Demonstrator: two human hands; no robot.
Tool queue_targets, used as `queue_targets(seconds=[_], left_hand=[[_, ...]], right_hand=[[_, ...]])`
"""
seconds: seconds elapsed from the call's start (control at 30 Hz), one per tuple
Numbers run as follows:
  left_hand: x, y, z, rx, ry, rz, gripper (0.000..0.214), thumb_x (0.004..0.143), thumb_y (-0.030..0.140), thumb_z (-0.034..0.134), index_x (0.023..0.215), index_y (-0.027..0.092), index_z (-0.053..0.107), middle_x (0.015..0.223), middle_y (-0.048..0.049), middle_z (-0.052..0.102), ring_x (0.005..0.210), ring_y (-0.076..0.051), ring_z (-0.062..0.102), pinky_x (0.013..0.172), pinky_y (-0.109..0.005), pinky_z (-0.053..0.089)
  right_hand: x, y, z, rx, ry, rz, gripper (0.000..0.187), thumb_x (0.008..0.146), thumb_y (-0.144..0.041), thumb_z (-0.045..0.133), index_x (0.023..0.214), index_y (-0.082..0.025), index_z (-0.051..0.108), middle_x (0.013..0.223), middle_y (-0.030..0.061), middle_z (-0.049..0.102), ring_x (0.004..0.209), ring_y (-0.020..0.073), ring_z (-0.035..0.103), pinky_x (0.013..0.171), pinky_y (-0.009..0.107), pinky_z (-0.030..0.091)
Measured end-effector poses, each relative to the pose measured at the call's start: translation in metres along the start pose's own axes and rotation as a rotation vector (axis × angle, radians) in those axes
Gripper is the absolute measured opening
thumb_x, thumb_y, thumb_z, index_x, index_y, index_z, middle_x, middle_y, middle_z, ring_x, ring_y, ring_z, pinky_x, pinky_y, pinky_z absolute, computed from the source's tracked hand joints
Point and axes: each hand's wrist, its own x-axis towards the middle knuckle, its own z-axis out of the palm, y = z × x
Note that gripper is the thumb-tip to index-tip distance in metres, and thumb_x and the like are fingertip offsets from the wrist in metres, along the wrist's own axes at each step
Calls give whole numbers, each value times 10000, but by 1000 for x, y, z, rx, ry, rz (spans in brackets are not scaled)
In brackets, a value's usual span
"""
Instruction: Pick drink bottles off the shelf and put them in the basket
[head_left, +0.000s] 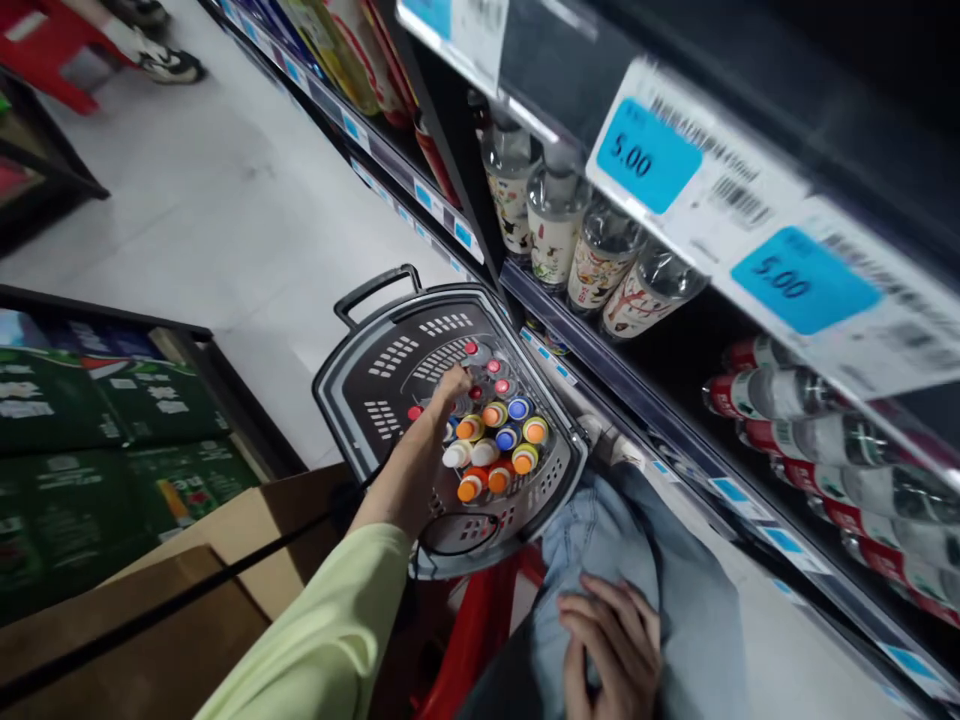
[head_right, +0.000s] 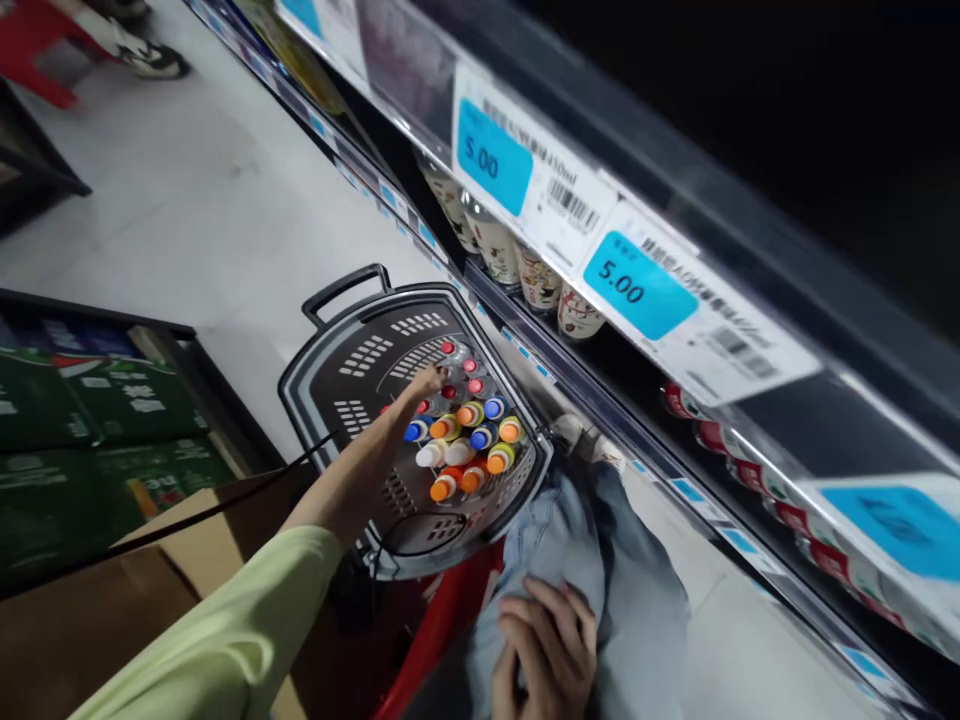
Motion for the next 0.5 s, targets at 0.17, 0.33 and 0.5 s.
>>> queue_targets(seconds=[0.17, 0.33, 0.5], left_hand=[[-67, 22, -28, 13, 178, 68, 472, 953, 212, 527, 1391, 37, 556, 1456, -308, 582, 1389, -405, 541, 1095, -428, 458], [-154, 71, -45, -232, 424, 262, 333, 956, 139, 423, 1195, 117, 654, 1285, -215, 658, 1283, -347, 577, 1168, -464, 448], [-280, 111, -3, -502, 393, 602, 286, 968, 155, 407, 1019, 251, 671, 1108, -104, 706, 1148, -287, 633, 1098, -473, 533]], right_hand=[[-13, 8, -2, 88, 29, -25, 302, 912, -70, 528, 1026, -281, 711, 932, -3, 834, 1002, 253, 812, 1069, 458, 510], [-19, 11, 4, 143, 119, -54, 283, 935, -90, 500, 979, -273, 712, 922, -8, 825, 989, 240, 810, 1034, 466, 552], [-25, 10, 12, 163, 192, -64, 299, 925, -106, 468, 932, -266, 720, 923, 11, 825, 957, 255, 806, 978, 480, 596]])
